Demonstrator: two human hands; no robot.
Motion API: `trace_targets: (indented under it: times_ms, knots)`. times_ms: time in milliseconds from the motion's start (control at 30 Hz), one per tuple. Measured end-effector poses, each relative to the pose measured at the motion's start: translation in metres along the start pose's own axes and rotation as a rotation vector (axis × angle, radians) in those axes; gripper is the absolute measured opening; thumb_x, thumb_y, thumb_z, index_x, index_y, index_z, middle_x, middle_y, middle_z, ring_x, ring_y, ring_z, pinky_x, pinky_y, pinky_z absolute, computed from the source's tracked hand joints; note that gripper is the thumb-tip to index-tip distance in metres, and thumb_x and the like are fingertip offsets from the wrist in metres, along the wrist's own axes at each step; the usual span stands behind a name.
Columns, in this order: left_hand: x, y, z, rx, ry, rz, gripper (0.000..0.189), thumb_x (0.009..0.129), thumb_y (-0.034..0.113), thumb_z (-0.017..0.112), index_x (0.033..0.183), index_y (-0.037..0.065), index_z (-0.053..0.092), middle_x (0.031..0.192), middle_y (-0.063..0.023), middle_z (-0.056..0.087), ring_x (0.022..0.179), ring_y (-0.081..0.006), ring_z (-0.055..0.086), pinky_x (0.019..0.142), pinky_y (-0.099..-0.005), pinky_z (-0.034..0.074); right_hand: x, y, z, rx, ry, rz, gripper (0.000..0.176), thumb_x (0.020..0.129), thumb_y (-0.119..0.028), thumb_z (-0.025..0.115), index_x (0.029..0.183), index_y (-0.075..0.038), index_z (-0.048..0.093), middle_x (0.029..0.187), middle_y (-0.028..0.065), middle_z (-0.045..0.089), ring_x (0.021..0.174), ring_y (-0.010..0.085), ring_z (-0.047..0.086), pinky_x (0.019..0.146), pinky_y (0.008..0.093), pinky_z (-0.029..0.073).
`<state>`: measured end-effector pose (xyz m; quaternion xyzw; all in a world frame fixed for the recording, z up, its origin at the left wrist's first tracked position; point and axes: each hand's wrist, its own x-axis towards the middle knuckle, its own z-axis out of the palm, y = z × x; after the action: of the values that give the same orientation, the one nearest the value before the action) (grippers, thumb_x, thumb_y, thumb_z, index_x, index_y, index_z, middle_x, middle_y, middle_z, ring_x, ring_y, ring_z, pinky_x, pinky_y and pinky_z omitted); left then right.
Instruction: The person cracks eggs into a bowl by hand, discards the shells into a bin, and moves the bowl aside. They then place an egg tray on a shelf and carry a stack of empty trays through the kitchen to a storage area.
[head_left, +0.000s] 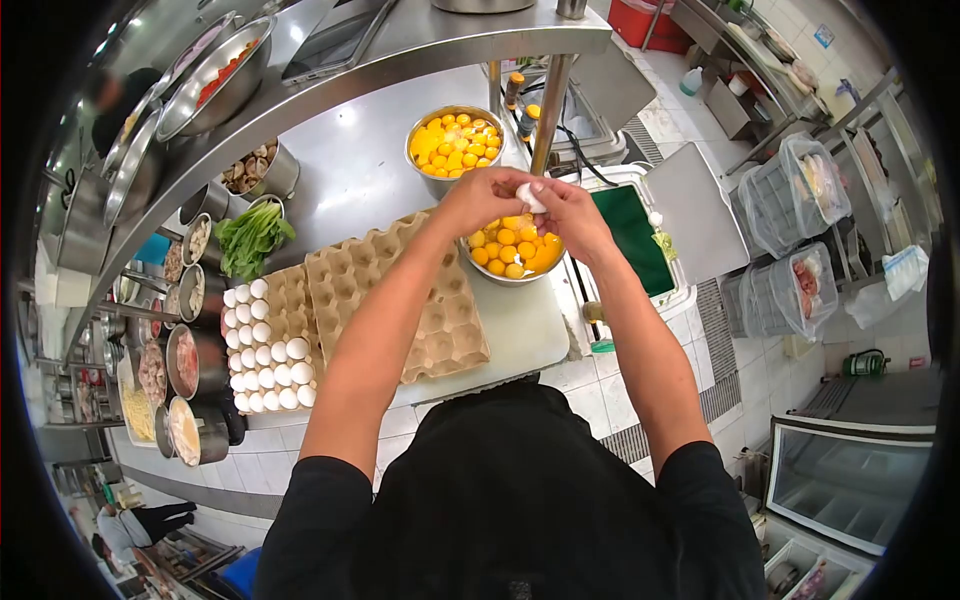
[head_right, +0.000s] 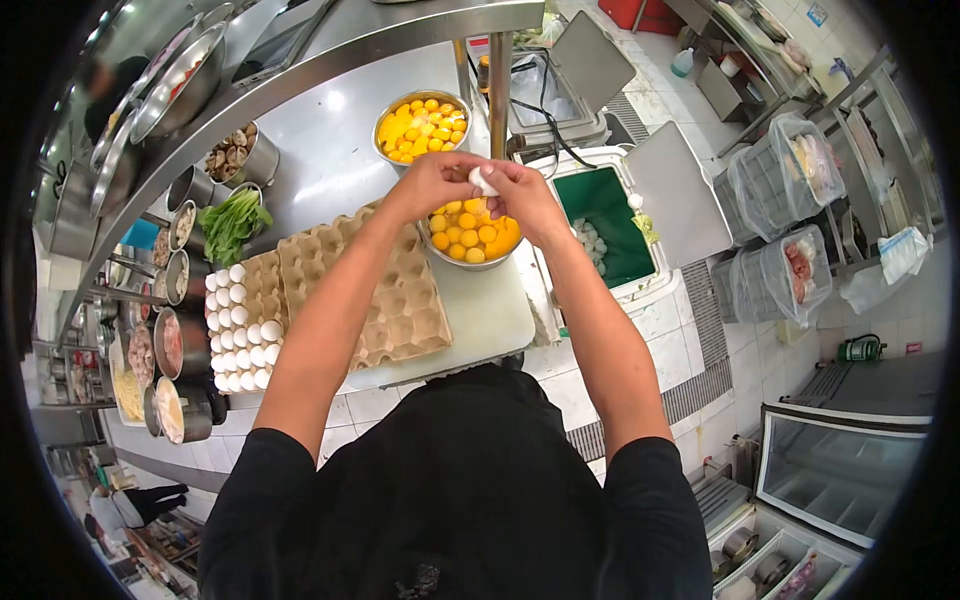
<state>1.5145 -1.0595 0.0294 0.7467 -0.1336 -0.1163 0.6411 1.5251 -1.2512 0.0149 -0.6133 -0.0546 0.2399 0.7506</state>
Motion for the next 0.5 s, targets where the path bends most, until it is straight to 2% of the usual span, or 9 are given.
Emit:
trace_targets:
  times_ms: [133, 200, 267, 333, 367, 400, 433, 467, 500]
  knots:
    - [-0.015, -0.020, 0.003, 0.087, 0.106, 0.033, 0.034, 0.086, 0.002, 0.064, 0.119, -0.004, 0.063, 0.096, -0.0040, 0.068, 0.082, -0.0084, 0.063, 0.073, -0.0228, 0.052, -0.006, -0.005, 0.007, -0.441, -0.052, -0.104, 0.031, 0.096, -0.025, 0.063, 0.118, -0.005, 0.068, 0.083, -0.0002, 0.064, 0.064, 0.0037, 0.056, 0.056, 0.0207, 0.047]
    - [-0.021, -0.030, 0.003, 0.121, 0.138, 0.043, 0.035, 0.085, 0.001, 0.064, 0.119, -0.002, 0.064, 0.096, -0.0046, 0.068, 0.082, -0.0097, 0.064, 0.073, -0.0236, 0.052, -0.007, -0.005, 0.011, -0.463, -0.041, -0.070, 0.032, 0.093, -0.024, 0.065, 0.119, -0.005, 0.068, 0.087, 0.0056, 0.069, 0.071, 0.0111, 0.063, 0.063, 0.0254, 0.051]
    - [-0.028, -0.024, 0.004, 0.158, 0.173, 0.052, 0.036, 0.084, 0.001, 0.064, 0.120, 0.001, 0.064, 0.096, -0.0051, 0.068, 0.083, -0.0110, 0.064, 0.074, -0.0244, 0.052, -0.015, -0.008, 0.017, -0.914, 0.052, -0.474, 0.033, 0.092, -0.025, 0.066, 0.118, -0.006, 0.067, 0.093, 0.0126, 0.071, 0.082, 0.0225, 0.068, 0.075, 0.0313, 0.053]
    - [-0.031, -0.013, 0.011, 0.691, 0.311, 0.182, 0.042, 0.080, 0.004, 0.066, 0.122, 0.008, 0.065, 0.109, -0.0087, 0.067, 0.092, -0.0188, 0.066, 0.076, -0.0284, 0.052, -0.012, -0.003, 0.013, -0.912, 0.090, -0.437, 0.033, 0.091, -0.026, 0.067, 0.117, -0.007, 0.067, 0.096, 0.0155, 0.070, 0.088, 0.0261, 0.068, 0.080, 0.0331, 0.052]
    - [-0.026, -0.007, 0.021, 0.640, 0.280, 0.209, 0.044, 0.079, 0.006, 0.067, 0.122, 0.010, 0.065, 0.115, -0.0107, 0.064, 0.096, -0.0224, 0.064, 0.078, -0.0300, 0.053, -0.008, -0.002, 0.011, -0.911, 0.122, -0.407, 0.033, 0.090, -0.028, 0.067, 0.116, -0.007, 0.067, 0.099, 0.0183, 0.070, 0.093, 0.0296, 0.068, 0.084, 0.0349, 0.051]
    - [-0.020, 0.000, 0.032, 0.601, 0.266, 0.226, 0.046, 0.077, 0.008, 0.068, 0.123, 0.012, 0.065, 0.122, -0.0128, 0.062, 0.099, -0.0260, 0.063, 0.081, -0.0315, 0.053, -0.016, -0.011, 0.013, -0.825, 0.161, -0.440, 0.034, 0.089, -0.029, 0.067, 0.115, -0.008, 0.067, 0.094, 0.0171, 0.071, 0.086, 0.0263, 0.069, 0.077, 0.0351, 0.052]
    - [-0.018, 0.008, 0.047, 0.512, 0.326, 0.413, 0.046, 0.078, 0.010, 0.068, 0.124, 0.012, 0.064, 0.124, -0.0130, 0.060, 0.100, -0.0264, 0.063, 0.082, -0.0324, 0.053, -0.015, -0.010, 0.006, -0.842, 0.270, -0.283, 0.035, 0.088, -0.029, 0.068, 0.116, -0.008, 0.066, 0.087, 0.0153, 0.071, 0.075, 0.0211, 0.068, 0.068, 0.0345, 0.051]
    - [-0.022, 0.014, 0.058, 0.434, 0.386, 0.596, 0.046, 0.079, 0.011, 0.067, 0.124, 0.011, 0.064, 0.127, -0.0133, 0.059, 0.101, -0.0268, 0.062, 0.083, -0.0333, 0.053, -0.002, 0.010, -0.023, -0.708, 0.294, -0.348, 0.034, 0.090, -0.030, 0.067, 0.116, -0.008, 0.067, 0.081, 0.0124, 0.070, 0.066, 0.0162, 0.063, 0.062, 0.0332, 0.049]
    - [-0.035, 0.021, 0.060, 0.387, 0.398, 0.534, 0.045, 0.079, 0.010, 0.066, 0.124, 0.010, 0.063, 0.126, -0.0132, 0.059, 0.102, -0.0254, 0.062, 0.084, -0.0331, 0.053, -0.019, -0.011, -0.017, -0.766, 0.388, -0.318, 0.038, 0.091, -0.033, 0.066, 0.119, -0.007, 0.066, 0.081, 0.0123, 0.070, 0.066, 0.0151, 0.061, 0.064, 0.0320, 0.049]
